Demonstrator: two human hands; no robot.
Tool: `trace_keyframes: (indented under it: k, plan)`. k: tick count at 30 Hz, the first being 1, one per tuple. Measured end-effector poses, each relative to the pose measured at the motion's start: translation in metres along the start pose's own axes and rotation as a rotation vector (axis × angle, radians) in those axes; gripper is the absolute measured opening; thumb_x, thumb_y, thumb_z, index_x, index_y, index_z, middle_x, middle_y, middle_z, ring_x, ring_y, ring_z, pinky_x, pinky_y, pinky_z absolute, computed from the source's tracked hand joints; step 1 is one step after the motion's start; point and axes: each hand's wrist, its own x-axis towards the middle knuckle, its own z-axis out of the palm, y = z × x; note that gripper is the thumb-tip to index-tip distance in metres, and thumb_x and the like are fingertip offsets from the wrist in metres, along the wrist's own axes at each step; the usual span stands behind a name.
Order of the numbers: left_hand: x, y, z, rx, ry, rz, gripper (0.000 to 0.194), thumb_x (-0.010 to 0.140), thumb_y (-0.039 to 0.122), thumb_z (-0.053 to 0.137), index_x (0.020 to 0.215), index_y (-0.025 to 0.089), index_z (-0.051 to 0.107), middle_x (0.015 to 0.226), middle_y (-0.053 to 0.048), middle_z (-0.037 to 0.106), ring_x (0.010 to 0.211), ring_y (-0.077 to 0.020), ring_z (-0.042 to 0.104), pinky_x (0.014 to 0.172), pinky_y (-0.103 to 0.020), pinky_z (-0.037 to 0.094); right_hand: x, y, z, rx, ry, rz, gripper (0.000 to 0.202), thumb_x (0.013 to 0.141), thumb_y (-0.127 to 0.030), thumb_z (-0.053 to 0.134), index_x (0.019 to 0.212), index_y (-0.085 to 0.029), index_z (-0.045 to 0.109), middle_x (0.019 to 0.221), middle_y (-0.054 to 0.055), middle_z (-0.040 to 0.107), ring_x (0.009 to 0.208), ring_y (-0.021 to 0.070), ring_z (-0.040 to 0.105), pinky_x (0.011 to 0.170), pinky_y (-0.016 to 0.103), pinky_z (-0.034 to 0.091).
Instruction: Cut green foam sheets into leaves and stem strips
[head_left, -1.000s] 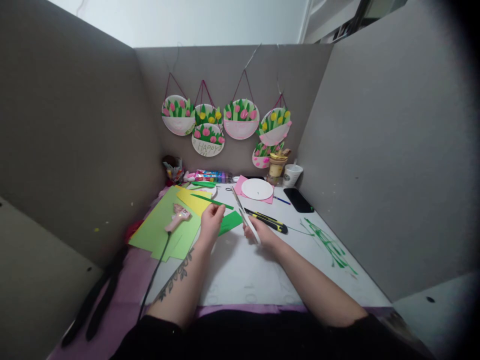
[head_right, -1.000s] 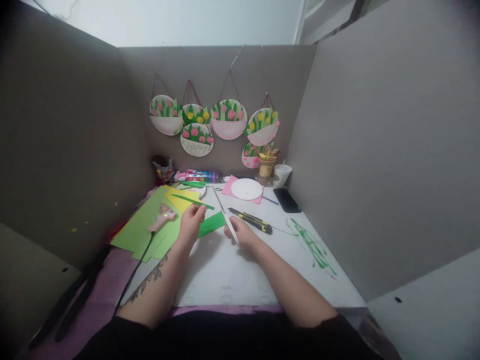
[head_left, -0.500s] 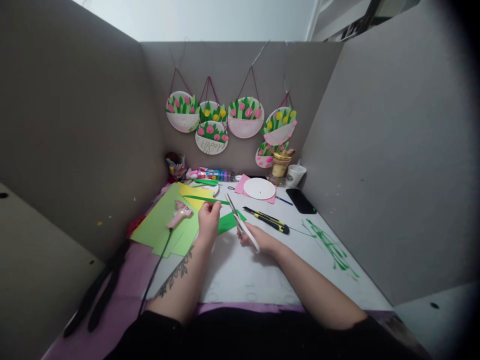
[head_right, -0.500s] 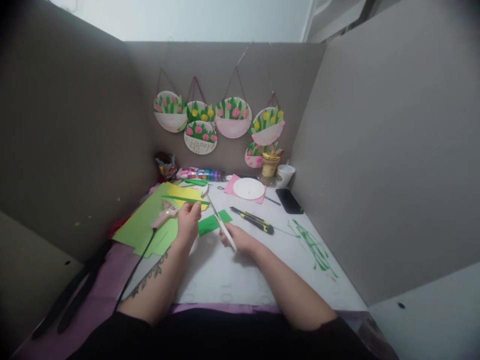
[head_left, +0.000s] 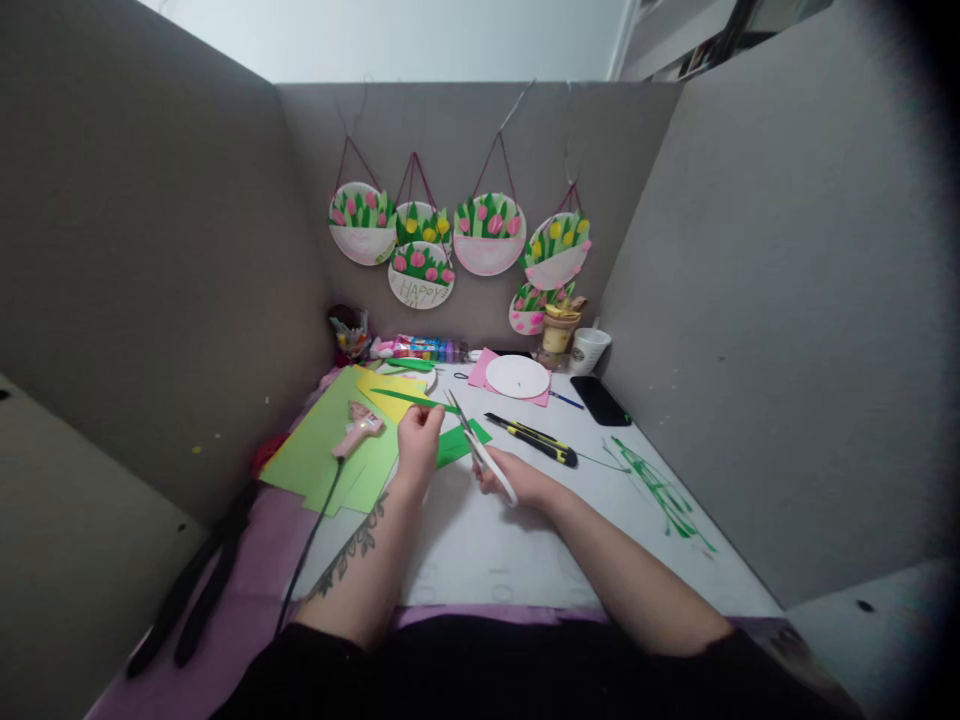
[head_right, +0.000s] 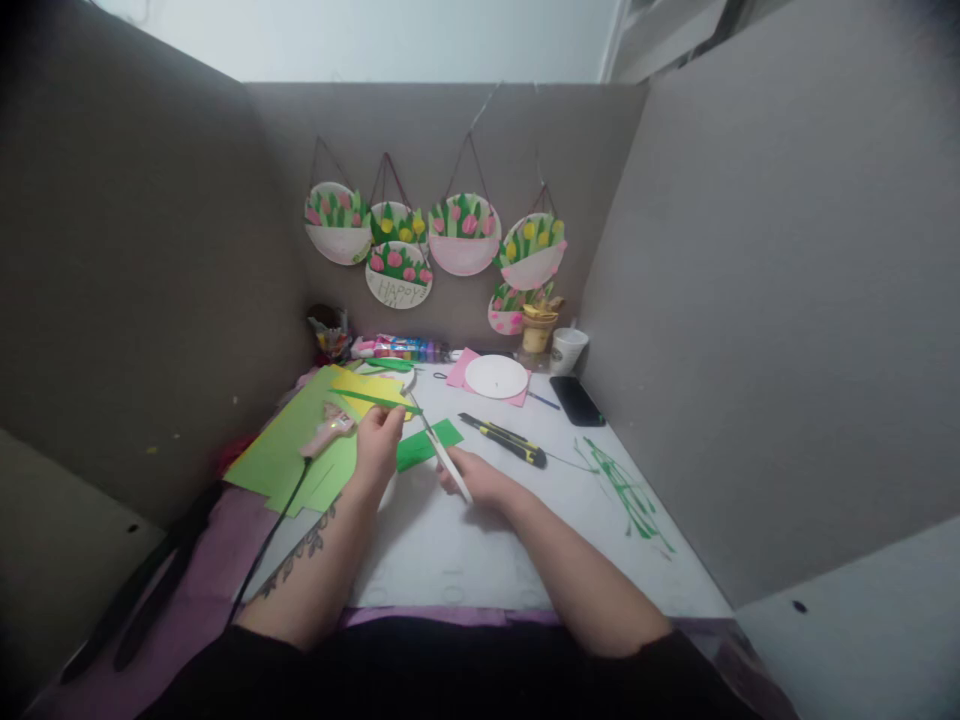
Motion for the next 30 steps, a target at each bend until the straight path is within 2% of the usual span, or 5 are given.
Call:
trace_keyframes:
  k: [11,23,30]
  plan:
    - [0.002,-0.0046,0.0011,-0.002,0.013,0.009,0.026,0.07,0.035,0.063,0.059,0.018,0.046,0.053,0.007,0.041,0.051,-0.0082,0.036,0.053,-0.023,0.032,-0.001,-0.0006,-0.0007,-0.009,-0.008,-0.004,0.025,0.065,-0.018,0.057,0.089,-0.019,0.054,0.077,-0.001,0.059,0.067,0.0136,0.054,0.063,0.026,0.044]
    - [0.0006,-0.0001,0.0012,-0.001,0.003,0.001,0.026,0.069,0.035,0.063,0.058,0.019,0.046,0.052,0.007,0.041,0.051,-0.0084,0.035,0.051,-0.023,0.032,-0.0021,-0.003,-0.0005,-0.011,-0.003,-0.001,0.021,0.065,-0.018,0.057,0.086,-0.019,0.054,0.077,0.0,0.06,0.068,0.014,0.056,0.064,0.026,0.046]
    - [0.0006,-0.0002,0.0016,0.001,0.002,-0.004,0.026,0.069,0.034,0.063,0.058,0.019,0.045,0.052,0.007,0.04,0.05,-0.008,0.034,0.051,-0.023,0.032,-0.0039,-0.0033,0.0005,0.033,-0.021,-0.025,0.019,0.07,-0.026,0.059,0.087,-0.019,0.053,0.076,0.001,0.059,0.065,0.0142,0.057,0.062,0.028,0.047]
